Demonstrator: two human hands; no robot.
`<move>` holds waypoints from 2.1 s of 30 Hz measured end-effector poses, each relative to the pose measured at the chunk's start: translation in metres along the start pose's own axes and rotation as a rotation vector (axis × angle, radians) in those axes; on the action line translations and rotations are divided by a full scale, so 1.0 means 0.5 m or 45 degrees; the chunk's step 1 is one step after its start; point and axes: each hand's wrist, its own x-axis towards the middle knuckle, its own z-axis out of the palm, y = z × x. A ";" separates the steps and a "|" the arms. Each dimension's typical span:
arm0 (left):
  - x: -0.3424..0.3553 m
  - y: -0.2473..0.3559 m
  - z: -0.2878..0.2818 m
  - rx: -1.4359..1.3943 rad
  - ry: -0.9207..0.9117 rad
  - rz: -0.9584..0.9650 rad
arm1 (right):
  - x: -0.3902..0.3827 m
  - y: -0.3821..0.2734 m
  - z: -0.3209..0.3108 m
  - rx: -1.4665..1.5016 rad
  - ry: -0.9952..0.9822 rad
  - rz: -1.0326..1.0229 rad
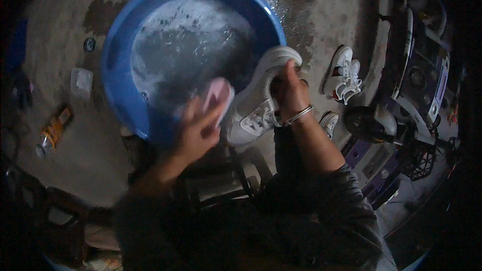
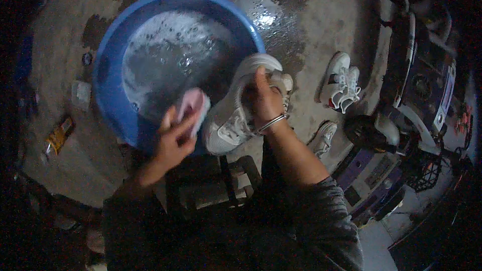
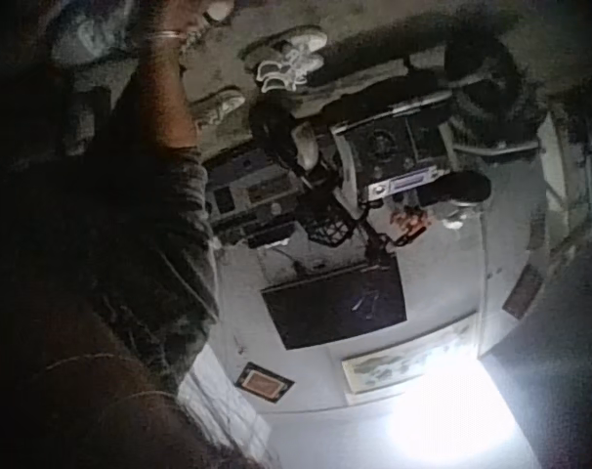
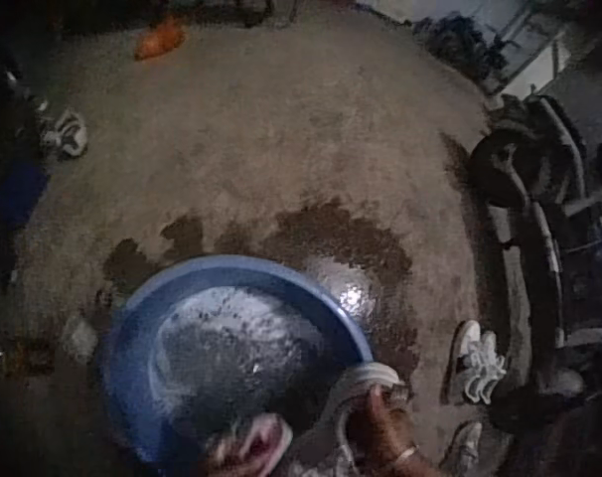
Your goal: The person scrubs a white sneaker with a pink brush in a blue basin of soapy water, rinses it, and repeats the process. They also remove and wash the shoelaces separately before reinserting them.
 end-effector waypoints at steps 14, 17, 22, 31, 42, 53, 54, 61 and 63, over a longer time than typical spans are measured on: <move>-0.020 -0.073 -0.017 -0.041 -0.090 -0.124 | 0.000 0.001 -0.001 0.101 -0.076 -0.025; 0.070 -0.132 -0.060 0.230 0.399 -0.413 | 0.002 0.002 -0.026 0.000 -0.139 -0.012; 0.117 -0.152 -0.027 -0.070 0.358 -0.678 | 0.013 0.005 -0.031 -0.043 -0.135 0.058; 0.149 0.123 0.043 -0.201 0.127 0.131 | -0.005 -0.025 0.019 0.084 -0.106 -0.002; 0.010 -0.001 -0.040 -0.109 -0.080 -0.112 | 0.012 0.006 -0.028 -0.027 -0.165 0.050; -0.008 -0.034 0.021 -0.054 -0.110 0.028 | -0.001 -0.009 0.005 0.039 0.014 0.056; -0.018 -0.065 -0.013 0.055 -0.177 -0.024 | 0.006 -0.006 -0.006 0.045 0.003 0.045; 0.110 -0.137 -0.064 0.503 0.520 -0.690 | 0.026 0.005 -0.029 -0.005 -0.142 -0.028; 0.125 -0.141 -0.046 0.458 0.447 -0.689 | 0.018 0.011 -0.035 -0.074 -0.109 0.001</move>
